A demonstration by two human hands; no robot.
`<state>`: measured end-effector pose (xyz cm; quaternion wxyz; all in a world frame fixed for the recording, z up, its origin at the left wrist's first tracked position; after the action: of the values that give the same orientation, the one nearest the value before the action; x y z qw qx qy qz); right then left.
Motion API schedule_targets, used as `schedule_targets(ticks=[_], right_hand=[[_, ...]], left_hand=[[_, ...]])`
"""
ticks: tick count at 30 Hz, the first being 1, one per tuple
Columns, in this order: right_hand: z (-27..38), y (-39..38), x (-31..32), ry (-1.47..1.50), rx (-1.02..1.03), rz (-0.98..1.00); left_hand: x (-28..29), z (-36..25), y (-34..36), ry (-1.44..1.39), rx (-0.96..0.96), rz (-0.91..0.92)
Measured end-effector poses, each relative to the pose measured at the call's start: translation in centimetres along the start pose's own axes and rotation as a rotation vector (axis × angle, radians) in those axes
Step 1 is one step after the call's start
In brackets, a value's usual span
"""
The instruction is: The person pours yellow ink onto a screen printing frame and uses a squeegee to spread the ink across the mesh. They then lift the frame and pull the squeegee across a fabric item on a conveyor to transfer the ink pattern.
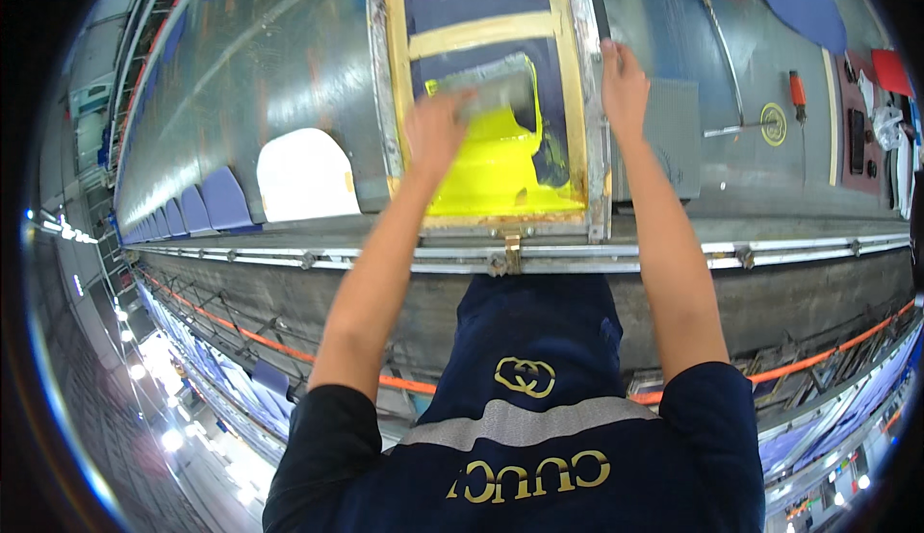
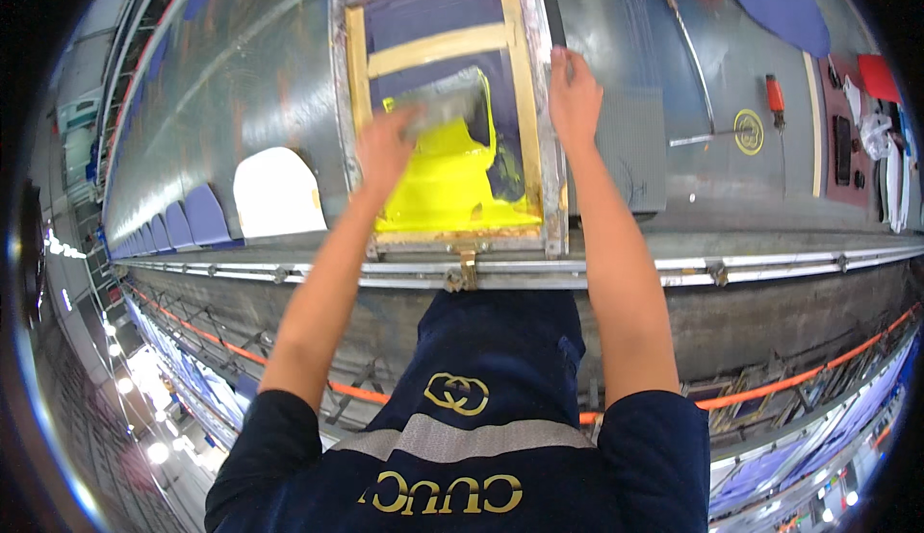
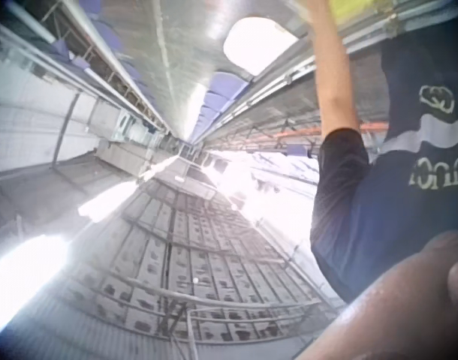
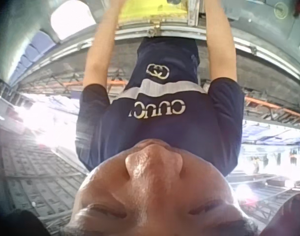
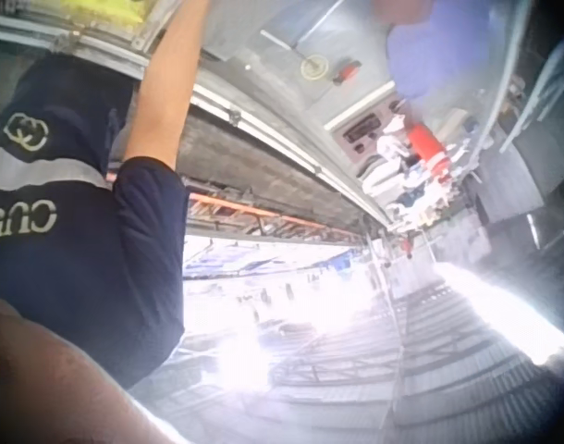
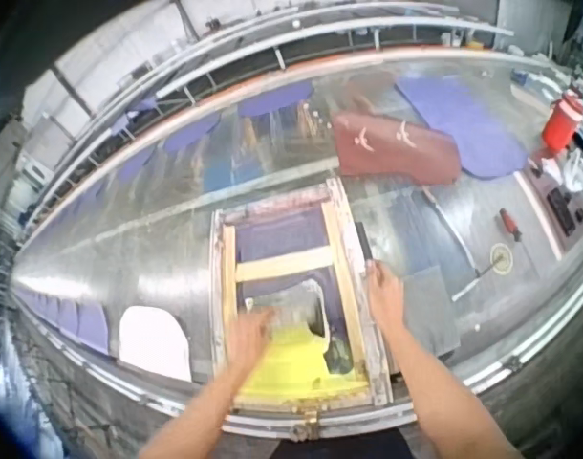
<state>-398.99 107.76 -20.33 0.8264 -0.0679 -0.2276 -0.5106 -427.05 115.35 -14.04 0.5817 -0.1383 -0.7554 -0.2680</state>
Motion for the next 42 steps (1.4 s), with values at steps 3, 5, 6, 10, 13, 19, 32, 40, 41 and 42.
schedule_targets(ticks=[3, 5, 6, 10, 13, 19, 32, 40, 41, 42], right_hand=[[0.5, -0.2, 0.2, 0.041, -0.082, 0.074], [0.3, -0.2, 0.6, -0.014, -0.125, 0.126], [0.5, 0.1, 0.8, -0.03, -0.136, 0.146], [-0.9, 0.4, 0.2, 0.008, -0.042, 0.025], [-0.1, 0.7, -0.2, 0.027, -0.083, 0.071], [-1.0, 0.2, -0.2, 0.054, -0.059, 0.082], [7.2, -0.2, 0.0, 0.289, -0.205, 0.164], [18.2, -11.8, -8.8, 0.386, 0.12, 0.113], [19.7, -13.6, -10.3, 0.402, 0.09, 0.055], [23.7, -15.5, -9.9, 0.325, 0.03, 0.111]], left_hand=[[-0.7, 0.5, 2.8, -0.081, -0.079, -0.098], [-1.3, -0.5, -1.4, -0.096, -0.079, -0.062], [-1.0, -1.2, -4.9, -0.086, -0.078, -0.034], [0.8, -3.8, -13.4, -0.125, -0.085, -0.065], [2.1, -3.8, -12.6, -0.108, -0.064, -0.039], [1.7, -3.7, -13.3, -0.115, -0.077, -0.069], [6.8, -0.2, -15.6, -0.255, -0.062, -0.02], [15.7, 14.8, -16.4, -0.439, -0.031, -0.057], [16.7, 15.9, -16.4, -0.397, 0.016, -0.047], [18.0, 17.2, -16.7, -0.349, 0.05, 0.013]])
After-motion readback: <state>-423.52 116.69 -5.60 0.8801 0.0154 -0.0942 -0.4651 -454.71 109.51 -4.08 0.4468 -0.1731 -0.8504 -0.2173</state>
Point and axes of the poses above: each hand's wrist, its own y-axis towards the middle knuckle, its own x-axis out of the back of the hand, z = x × y, the point moved 1 cm from there along y, towards the middle knuckle, and after that the axes turned 11 degrees about -z, right-handed, at the moved point
